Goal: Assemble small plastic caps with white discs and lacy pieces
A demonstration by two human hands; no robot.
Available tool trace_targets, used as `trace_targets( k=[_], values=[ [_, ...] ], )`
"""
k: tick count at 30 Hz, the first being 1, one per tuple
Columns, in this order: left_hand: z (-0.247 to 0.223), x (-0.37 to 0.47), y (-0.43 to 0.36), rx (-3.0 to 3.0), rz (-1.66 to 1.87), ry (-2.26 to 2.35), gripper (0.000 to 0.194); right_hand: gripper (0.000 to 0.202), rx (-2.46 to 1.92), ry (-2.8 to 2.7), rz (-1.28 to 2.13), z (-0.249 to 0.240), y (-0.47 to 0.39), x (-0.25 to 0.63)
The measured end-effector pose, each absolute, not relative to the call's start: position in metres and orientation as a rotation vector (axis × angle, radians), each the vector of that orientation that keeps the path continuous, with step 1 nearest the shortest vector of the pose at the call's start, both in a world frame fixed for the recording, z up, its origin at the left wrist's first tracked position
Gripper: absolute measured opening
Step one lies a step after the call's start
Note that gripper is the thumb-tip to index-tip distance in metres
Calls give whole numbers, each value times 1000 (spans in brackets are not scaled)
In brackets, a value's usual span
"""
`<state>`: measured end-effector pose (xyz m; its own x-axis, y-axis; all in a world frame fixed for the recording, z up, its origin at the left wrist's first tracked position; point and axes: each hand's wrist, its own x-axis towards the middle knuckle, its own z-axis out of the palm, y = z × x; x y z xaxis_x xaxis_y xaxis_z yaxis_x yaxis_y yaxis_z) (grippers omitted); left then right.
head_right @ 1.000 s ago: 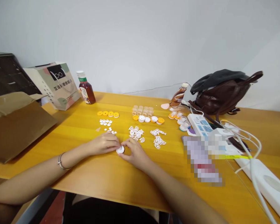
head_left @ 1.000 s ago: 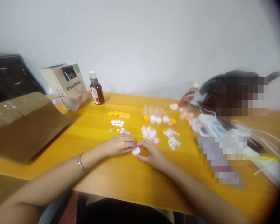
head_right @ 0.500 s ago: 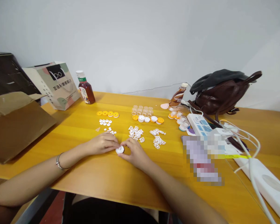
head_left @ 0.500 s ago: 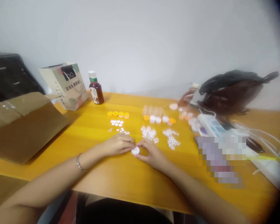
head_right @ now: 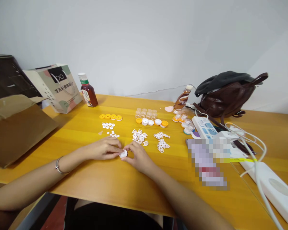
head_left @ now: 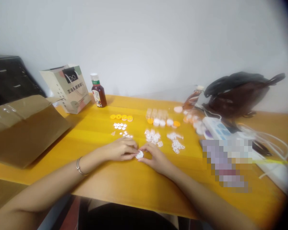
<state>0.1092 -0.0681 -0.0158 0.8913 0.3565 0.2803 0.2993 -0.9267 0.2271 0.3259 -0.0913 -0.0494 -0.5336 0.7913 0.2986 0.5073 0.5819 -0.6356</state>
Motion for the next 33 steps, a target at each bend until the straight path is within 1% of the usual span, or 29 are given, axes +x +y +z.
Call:
trace_targets(
  k=[4,7,10,12,15,19,27,33],
  values=[
    [-16,111,-70,2883,470,502,24,23,-1015,-2247,662,-48,-92,326],
    [-16,109,-70,2814,573,494,24,23,-1029,-2238,652,-47,-92,325],
    [-12,100,-63,2737,749,633,22,25,-1053,-2222,654,-48,-92,326],
    [-8,89,-55,2710,798,802,21,27,-1067,-2211,666,-48,-92,326],
    [-7,71,-38,2666,707,1022,21,28,-1083,-2201,680,-48,-91,327],
    [-17,58,-22,2542,571,1168,17,31,-1076,-2204,688,-46,-92,327],
    [-26,63,-20,2500,600,1180,12,32,-1052,-2220,681,-43,-92,328],
    [-23,64,-24,2618,574,1196,14,27,-1035,-2249,669,-41,-92,328]
  ],
)
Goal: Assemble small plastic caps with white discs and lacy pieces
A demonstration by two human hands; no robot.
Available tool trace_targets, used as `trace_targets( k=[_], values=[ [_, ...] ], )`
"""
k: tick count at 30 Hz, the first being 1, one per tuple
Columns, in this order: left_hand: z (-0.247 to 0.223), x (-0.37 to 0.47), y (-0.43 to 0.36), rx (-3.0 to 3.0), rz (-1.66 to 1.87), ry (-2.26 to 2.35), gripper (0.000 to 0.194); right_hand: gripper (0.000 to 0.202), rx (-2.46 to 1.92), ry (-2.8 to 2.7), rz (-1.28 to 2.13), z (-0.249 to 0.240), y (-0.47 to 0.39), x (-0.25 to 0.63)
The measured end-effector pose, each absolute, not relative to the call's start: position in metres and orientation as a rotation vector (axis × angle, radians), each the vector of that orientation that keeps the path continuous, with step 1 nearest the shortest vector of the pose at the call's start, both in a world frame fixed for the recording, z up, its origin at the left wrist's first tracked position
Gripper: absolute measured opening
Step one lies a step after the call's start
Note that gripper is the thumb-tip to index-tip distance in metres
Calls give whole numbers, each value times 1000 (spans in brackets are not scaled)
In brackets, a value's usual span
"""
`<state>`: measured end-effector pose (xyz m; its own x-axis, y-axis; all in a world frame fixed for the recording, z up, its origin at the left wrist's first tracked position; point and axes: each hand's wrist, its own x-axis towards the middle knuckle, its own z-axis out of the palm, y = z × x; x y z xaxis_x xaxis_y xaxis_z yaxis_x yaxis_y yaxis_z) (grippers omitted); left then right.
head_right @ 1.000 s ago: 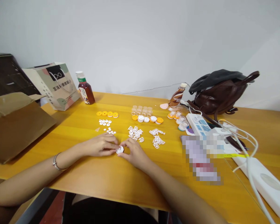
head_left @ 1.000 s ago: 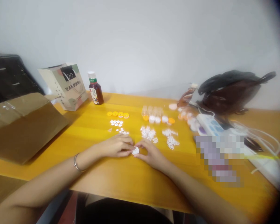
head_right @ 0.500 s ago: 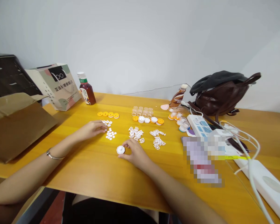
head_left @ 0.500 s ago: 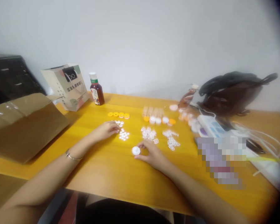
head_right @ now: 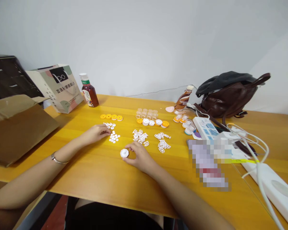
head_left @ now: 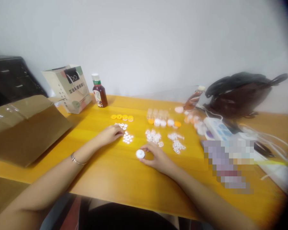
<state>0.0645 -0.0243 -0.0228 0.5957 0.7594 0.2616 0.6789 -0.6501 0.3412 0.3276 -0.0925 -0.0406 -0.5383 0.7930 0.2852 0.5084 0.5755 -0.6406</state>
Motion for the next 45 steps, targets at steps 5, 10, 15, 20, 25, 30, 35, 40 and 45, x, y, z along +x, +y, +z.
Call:
trace_targets(
  k=[5,10,15,20,25,30,35,40,45],
  values=[
    [-22,69,-28,2720,526,1260,15,28,-1016,-2261,676,-40,-93,328],
    [-27,72,-29,2691,588,1465,13,23,-1025,-2274,676,-39,-94,328],
    [-26,83,-41,2670,680,1441,10,19,-1026,-2277,671,-38,-93,328],
    [-20,109,-71,2739,781,735,16,22,-1017,-2272,656,-41,-92,328],
    [-31,121,-81,2941,710,522,17,23,-1010,-2276,653,-43,-91,328],
    [-35,120,-78,3133,644,603,17,22,-984,-2272,666,-43,-91,329],
    [-30,120,-80,3220,601,603,20,23,-991,-2266,657,-43,-91,329],
    [-31,121,-80,3134,674,592,18,22,-1000,-2276,657,-44,-91,329],
    [-34,121,-79,3039,725,594,18,22,-1011,-2274,672,-43,-91,329]
  ],
)
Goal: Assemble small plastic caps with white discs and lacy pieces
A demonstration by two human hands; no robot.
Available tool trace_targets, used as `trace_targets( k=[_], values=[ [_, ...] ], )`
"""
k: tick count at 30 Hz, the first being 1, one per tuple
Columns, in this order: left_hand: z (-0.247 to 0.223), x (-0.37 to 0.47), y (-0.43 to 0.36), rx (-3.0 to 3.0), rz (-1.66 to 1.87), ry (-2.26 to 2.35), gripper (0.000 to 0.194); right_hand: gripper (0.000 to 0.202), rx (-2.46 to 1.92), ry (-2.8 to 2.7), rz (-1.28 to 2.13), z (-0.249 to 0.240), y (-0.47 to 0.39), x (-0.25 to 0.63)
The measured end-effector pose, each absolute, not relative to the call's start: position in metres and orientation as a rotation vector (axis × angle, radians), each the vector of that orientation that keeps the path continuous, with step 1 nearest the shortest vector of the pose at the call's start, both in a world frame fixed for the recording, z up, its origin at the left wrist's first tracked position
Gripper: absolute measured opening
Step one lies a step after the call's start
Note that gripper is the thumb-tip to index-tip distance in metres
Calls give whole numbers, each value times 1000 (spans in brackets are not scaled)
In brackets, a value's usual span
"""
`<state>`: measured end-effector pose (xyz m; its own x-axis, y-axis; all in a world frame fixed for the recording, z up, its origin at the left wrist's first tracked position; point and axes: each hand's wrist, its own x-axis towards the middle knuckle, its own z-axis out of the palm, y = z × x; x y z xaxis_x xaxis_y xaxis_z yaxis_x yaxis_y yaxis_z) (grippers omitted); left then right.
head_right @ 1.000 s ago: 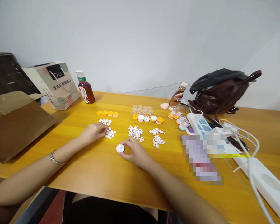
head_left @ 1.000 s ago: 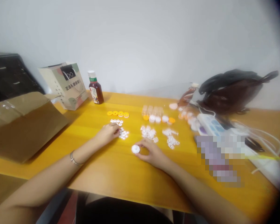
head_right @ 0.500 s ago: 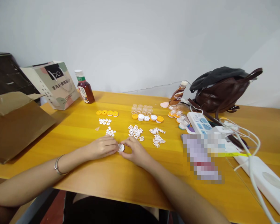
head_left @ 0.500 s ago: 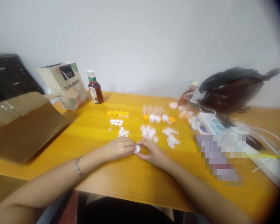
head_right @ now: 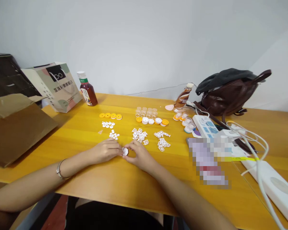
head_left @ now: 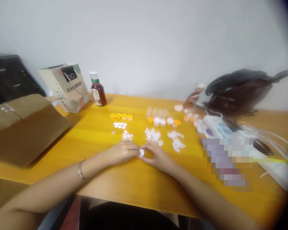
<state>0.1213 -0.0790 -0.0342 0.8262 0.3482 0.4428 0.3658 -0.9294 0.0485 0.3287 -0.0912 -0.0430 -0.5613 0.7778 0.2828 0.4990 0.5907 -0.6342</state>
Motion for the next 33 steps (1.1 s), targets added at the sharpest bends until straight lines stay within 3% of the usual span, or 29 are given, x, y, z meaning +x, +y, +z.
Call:
trace_targets(
  k=[14,23,33],
  values=[
    [-16,108,-71,-3385,-729,-743,19,23,-1005,-2217,770,-41,-90,329],
    [-24,118,-78,-3328,-1035,-1626,21,24,-1019,-2072,870,-38,-92,328],
    [-23,131,-87,-3493,-1372,-2017,20,30,-929,-1685,1252,-41,-97,322]
  ],
)
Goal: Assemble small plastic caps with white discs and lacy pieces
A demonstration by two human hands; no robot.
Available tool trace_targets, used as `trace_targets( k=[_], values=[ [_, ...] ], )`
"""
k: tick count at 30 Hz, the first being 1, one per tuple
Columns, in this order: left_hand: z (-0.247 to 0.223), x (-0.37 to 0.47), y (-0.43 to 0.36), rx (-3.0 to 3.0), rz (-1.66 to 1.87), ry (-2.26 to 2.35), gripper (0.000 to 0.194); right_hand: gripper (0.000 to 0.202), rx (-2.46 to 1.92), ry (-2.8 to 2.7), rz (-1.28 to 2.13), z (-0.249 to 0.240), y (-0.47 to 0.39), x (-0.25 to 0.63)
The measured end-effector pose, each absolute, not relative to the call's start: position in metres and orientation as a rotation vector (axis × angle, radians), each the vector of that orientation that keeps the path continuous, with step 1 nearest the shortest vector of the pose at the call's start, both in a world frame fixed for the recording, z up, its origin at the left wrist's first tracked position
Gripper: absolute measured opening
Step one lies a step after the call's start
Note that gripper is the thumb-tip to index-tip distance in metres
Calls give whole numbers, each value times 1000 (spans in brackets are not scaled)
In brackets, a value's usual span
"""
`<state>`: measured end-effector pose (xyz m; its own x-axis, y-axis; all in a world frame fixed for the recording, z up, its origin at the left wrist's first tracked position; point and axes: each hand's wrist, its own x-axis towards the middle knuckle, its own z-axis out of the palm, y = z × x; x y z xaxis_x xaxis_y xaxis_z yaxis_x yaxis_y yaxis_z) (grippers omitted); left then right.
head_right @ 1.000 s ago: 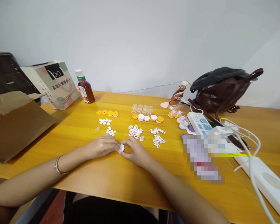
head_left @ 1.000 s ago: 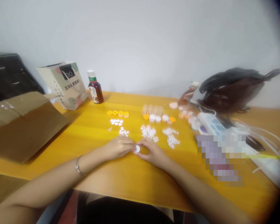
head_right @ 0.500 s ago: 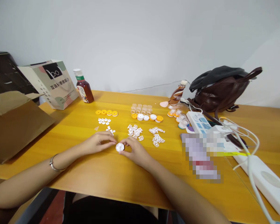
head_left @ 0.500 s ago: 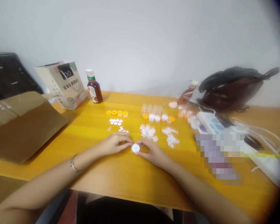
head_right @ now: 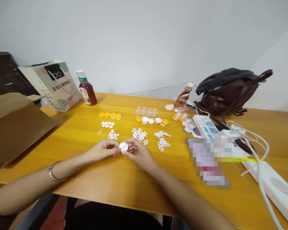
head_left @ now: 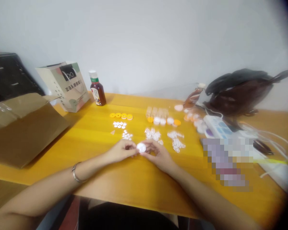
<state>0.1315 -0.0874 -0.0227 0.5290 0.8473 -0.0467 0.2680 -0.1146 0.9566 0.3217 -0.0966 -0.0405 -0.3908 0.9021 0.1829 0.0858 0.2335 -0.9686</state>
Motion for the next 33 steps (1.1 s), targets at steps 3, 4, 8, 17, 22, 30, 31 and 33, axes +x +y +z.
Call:
trace_targets(
  k=[3,4,8,17,22,30,31,33],
  values=[
    [-25,133,-87,1630,681,956,19,28,-915,-1598,1360,-36,-98,321],
    [-26,133,-86,1629,683,954,19,26,-912,-1564,1401,-35,-98,320],
    [-31,133,-87,1705,674,964,21,19,-940,-1437,1504,-30,-99,319],
    [-20,133,-99,2478,995,962,14,25,-1042,-1314,1400,-33,-99,314],
    [-29,133,-96,2650,1063,995,15,26,-1073,-1305,1370,-34,-101,312],
    [-25,138,-96,2439,1003,1153,15,25,-1014,-1265,1315,-41,-105,305],
    [-24,138,-96,2424,997,1156,14,26,-1019,-1254,1324,-40,-105,304],
    [-23,138,-96,2389,997,1149,12,28,-1034,-1231,1343,-39,-105,304]
  ],
)
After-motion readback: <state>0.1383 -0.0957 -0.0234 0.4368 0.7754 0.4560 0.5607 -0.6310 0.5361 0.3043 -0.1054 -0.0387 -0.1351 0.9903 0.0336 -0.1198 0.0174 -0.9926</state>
